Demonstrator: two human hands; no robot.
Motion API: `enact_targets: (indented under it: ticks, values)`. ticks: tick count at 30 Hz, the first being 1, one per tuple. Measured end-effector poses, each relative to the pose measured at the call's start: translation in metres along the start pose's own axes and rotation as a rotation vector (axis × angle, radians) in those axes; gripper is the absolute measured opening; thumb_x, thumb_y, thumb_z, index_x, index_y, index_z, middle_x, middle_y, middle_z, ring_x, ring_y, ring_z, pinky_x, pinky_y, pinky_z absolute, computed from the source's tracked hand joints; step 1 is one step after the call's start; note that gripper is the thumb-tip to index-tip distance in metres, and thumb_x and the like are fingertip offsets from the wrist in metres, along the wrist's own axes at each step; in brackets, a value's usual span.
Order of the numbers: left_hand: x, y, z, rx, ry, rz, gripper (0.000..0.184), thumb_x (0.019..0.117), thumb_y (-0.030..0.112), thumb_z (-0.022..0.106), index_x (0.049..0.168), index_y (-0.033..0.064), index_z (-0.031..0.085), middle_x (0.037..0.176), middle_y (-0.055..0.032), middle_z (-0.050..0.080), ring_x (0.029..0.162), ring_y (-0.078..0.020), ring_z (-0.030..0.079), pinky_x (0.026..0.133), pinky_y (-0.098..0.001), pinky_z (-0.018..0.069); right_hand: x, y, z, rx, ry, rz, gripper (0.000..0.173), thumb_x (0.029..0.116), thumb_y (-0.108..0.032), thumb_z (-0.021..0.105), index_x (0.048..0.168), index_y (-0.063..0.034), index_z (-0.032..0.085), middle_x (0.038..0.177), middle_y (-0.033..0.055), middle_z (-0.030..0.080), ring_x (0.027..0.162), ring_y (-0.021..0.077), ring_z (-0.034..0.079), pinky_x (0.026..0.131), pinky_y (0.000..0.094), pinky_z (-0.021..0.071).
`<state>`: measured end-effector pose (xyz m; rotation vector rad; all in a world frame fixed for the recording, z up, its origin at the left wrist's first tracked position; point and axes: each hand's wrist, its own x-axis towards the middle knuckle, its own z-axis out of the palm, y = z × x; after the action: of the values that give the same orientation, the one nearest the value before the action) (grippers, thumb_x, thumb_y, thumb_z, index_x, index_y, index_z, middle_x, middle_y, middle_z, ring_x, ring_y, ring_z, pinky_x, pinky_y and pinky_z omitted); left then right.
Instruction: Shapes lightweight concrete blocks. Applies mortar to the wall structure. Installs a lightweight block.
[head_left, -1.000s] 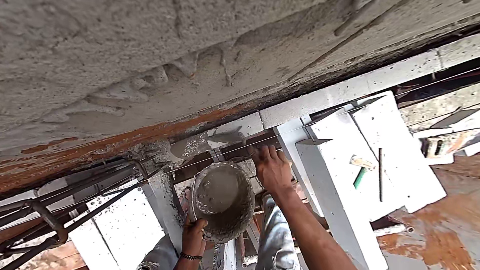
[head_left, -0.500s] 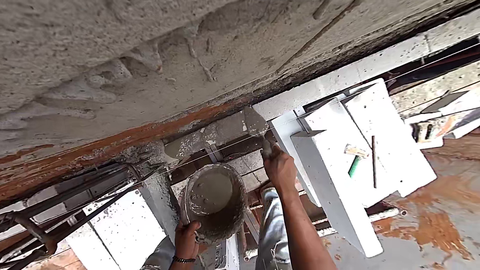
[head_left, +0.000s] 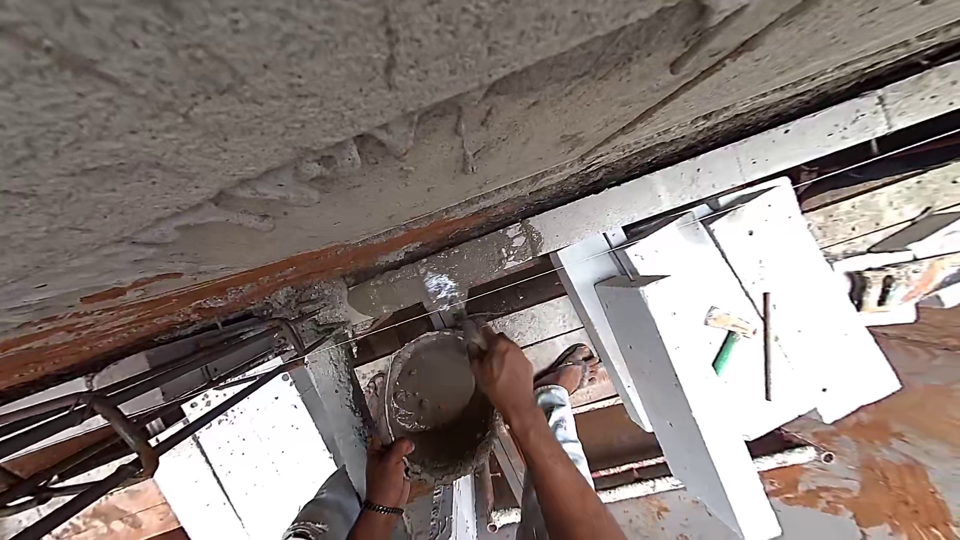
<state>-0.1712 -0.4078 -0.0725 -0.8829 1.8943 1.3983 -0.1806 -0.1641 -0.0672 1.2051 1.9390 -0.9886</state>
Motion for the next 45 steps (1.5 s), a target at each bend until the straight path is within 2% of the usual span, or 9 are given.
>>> enact_targets:
  ticks: [4,8,14,19,25,30,34,41,45]
  values:
    - [-0.001,-0.003,-0.006,0.033,-0.032,0.021,0.055,0.0721,-0.015,0.060,0.125,-0.0027,0.054,0.105,-0.0121,0.065,0.088,-0.0149,0.066,0.074,-0.0331,0.0583,0.001,0.062,-0.053,-0.007,0.246,0.133,0.046,0.1019,-0.045,0.056,0.142,-0.0227,0.061,0.111,0.0153,0.073,0.102,0.0366,0.071,0.085,0.0598,0.0544]
    - [-0.004,0.000,-0.004,0.028,-0.022,0.029,0.050,0.0725,-0.016,0.060,0.121,-0.0031,0.056,0.103,-0.0121,0.066,0.087,-0.0150,0.067,0.073,-0.0322,0.0583,-0.040,0.113,-0.040,-0.155,0.259,-0.185,0.047,0.0935,-0.040,0.063,0.138,-0.0254,0.067,0.110,0.0144,0.073,0.093,0.0374,0.072,0.072,0.0611,0.0557]
    - [-0.016,0.004,0.002,0.089,-0.070,0.120,0.043,0.0681,-0.008,0.064,0.110,-0.0023,0.060,0.091,-0.0073,0.068,0.079,-0.0111,0.067,0.071,-0.0284,0.0577,-0.048,0.085,0.033,-0.480,-0.158,-0.079,0.045,0.1019,-0.025,0.054,0.147,-0.0238,0.057,0.133,0.0204,0.064,0.121,0.0407,0.063,0.091,0.0587,0.0537]
    - [-0.015,0.010,0.000,0.007,-0.058,0.064,0.049,0.0692,-0.009,0.063,0.118,-0.0027,0.058,0.095,-0.0103,0.068,0.083,-0.0142,0.068,0.072,-0.0317,0.0584,-0.035,0.097,0.034,-0.225,-0.285,-0.085,0.045,0.0937,-0.044,0.064,0.132,-0.0219,0.068,0.121,0.0164,0.071,0.110,0.0394,0.069,0.089,0.0645,0.0531]
    - [-0.009,0.006,0.000,-0.182,-0.002,-0.040,0.054,0.0752,-0.016,0.057,0.127,-0.0001,0.051,0.104,-0.0140,0.065,0.087,-0.0191,0.067,0.071,-0.0368,0.0593,-0.057,0.078,-0.021,0.011,-0.085,-0.351,0.039,0.0857,-0.045,0.071,0.111,-0.0158,0.076,0.095,0.0094,0.073,0.087,0.0306,0.071,0.075,0.0597,0.0557]
    - [-0.010,0.001,-0.002,-0.173,0.026,-0.065,0.048,0.0737,-0.018,0.058,0.119,-0.0006,0.055,0.100,-0.0143,0.066,0.083,-0.0199,0.067,0.068,-0.0376,0.0592,-0.035,-0.031,-0.009,-0.345,0.117,-0.539,0.044,0.0975,-0.030,0.061,0.141,-0.0236,0.064,0.120,0.0162,0.070,0.106,0.0349,0.070,0.080,0.0527,0.0571]
    - [-0.010,-0.004,-0.014,-0.111,0.023,-0.061,0.051,0.0723,-0.018,0.059,0.121,-0.0036,0.056,0.103,-0.0163,0.066,0.086,-0.0211,0.067,0.071,-0.0380,0.0590,-0.011,-0.082,0.045,-0.483,0.358,-0.583,0.041,0.0974,-0.003,0.051,0.133,-0.0129,0.069,0.122,0.0250,0.068,0.112,0.0397,0.067,0.084,0.0496,0.0543]
    - [-0.009,-0.015,-0.025,-0.073,0.031,-0.076,0.055,0.0720,-0.019,0.059,0.125,-0.0032,0.055,0.106,-0.0169,0.067,0.088,-0.0214,0.068,0.072,-0.0386,0.0593,-0.032,-0.088,0.062,-0.283,-0.025,-0.254,0.058,0.0999,-0.025,0.054,0.157,-0.0292,0.044,0.140,0.0190,0.060,0.125,0.0362,0.061,0.093,0.0521,0.0534]
    - [-0.013,-0.013,-0.017,-0.046,0.044,-0.079,0.051,0.0723,-0.019,0.058,0.121,-0.0025,0.056,0.102,-0.0153,0.066,0.084,-0.0195,0.067,0.069,-0.0367,0.0586,-0.019,-0.061,0.041,-0.200,0.089,-0.096,0.054,0.1029,-0.032,0.051,0.156,-0.0267,0.045,0.134,0.0197,0.063,0.116,0.0360,0.066,0.085,0.0509,0.0571]
